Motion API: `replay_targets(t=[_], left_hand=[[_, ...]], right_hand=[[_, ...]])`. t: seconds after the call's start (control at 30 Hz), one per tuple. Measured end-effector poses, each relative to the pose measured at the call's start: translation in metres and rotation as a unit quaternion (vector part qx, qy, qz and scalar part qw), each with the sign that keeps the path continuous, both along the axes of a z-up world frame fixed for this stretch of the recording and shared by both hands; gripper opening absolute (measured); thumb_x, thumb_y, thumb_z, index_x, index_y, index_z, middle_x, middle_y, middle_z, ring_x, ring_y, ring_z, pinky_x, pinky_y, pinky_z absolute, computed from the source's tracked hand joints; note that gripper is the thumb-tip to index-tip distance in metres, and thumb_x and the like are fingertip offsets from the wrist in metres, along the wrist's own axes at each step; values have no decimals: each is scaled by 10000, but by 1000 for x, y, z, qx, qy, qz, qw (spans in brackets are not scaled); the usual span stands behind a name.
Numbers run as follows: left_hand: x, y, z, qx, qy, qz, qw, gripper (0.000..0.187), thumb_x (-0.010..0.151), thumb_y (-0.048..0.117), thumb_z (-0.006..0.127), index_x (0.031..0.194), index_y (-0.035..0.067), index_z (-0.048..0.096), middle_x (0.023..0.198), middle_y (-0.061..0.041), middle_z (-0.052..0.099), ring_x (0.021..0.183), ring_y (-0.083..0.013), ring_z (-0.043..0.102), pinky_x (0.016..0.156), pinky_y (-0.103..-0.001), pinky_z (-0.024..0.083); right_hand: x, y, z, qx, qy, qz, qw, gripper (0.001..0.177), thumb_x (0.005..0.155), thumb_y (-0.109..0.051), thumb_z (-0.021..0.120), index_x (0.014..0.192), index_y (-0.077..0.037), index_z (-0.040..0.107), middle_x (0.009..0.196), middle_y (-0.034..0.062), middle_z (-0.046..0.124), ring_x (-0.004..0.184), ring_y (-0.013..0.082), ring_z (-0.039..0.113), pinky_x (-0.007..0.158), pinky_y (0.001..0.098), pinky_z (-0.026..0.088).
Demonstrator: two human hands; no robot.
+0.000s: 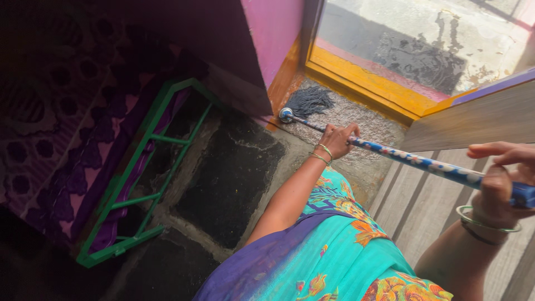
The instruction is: The person mops a dark stone-tiled floor using a blue and white patterned mop. They move the mop back and forth across the entrance area and into the room, cleaning around a green metal bed frame and near a purple wall.
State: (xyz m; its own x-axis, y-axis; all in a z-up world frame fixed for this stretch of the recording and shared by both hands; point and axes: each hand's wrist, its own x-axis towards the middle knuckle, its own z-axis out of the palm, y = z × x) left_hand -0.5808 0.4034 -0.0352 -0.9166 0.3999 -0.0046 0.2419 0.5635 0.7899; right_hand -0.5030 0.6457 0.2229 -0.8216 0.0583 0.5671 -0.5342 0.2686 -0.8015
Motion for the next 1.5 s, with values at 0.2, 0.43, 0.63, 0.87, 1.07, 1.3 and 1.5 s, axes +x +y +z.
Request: replay_targets(t=[0.2,0.43,0.63,0.87,1.07,1.3,1.5], left_hand=[[35,-69,24,-43,44,3,998,234,825,177,694,1002,257,564,638,-24,685,652,-255,677,875,-360,365],[85,-169,-11,-60,89,88,990,194,860,119,653,985,228,552,641,-26,687,652,-262,681,833,-371,388],[146,-268,-57,-93,105,247,959,93,952,212,610,1037,209,572,713,-63,715,678,-262,712,797,-421,355],[209,-349,-61,-85,-2,455,886,144,933,303,646,1049,239,591,768,-58,749,787,-269,718,938,-450,323],[234,-361,-80,-122,-70,470,871,185,849,269,720,1017,271,643,947,28,761,1014,-226,712,915,-469,385],[220,-310,-77,22,-76,496,865,291,796,369,831,966,207,659,954,-64,640,1006,-312,602,906,-467,448],[222,-253,-83,57,62,537,839,194,813,294,819,895,192,676,917,-63,605,950,-285,565,992,-470,389]], right_hand=[[39,-38,-13,31,19,-4,999,109,1097,57,579,1055,-2,498,1039,170,592,958,314,689,842,368,581],[77,-157,11,103,13,0,995,124,1016,-54,678,1053,27,593,1008,159,717,880,243,718,783,290,539],[78,-278,25,219,14,79,972,150,975,-162,734,943,-16,731,858,61,723,747,137,704,716,250,528],[80,-361,6,205,-26,259,943,79,843,-145,704,835,-67,696,814,40,705,743,155,701,681,252,532],[83,-367,-18,201,-54,317,925,104,814,-145,690,864,-54,698,827,56,710,757,151,714,732,270,549],[100,-325,-22,192,-116,203,953,60,900,-54,678,895,-35,734,872,48,730,783,117,696,737,260,529],[127,-285,2,176,-112,165,964,60,908,-77,715,908,-34,756,815,39,714,653,88,627,636,233,455]])
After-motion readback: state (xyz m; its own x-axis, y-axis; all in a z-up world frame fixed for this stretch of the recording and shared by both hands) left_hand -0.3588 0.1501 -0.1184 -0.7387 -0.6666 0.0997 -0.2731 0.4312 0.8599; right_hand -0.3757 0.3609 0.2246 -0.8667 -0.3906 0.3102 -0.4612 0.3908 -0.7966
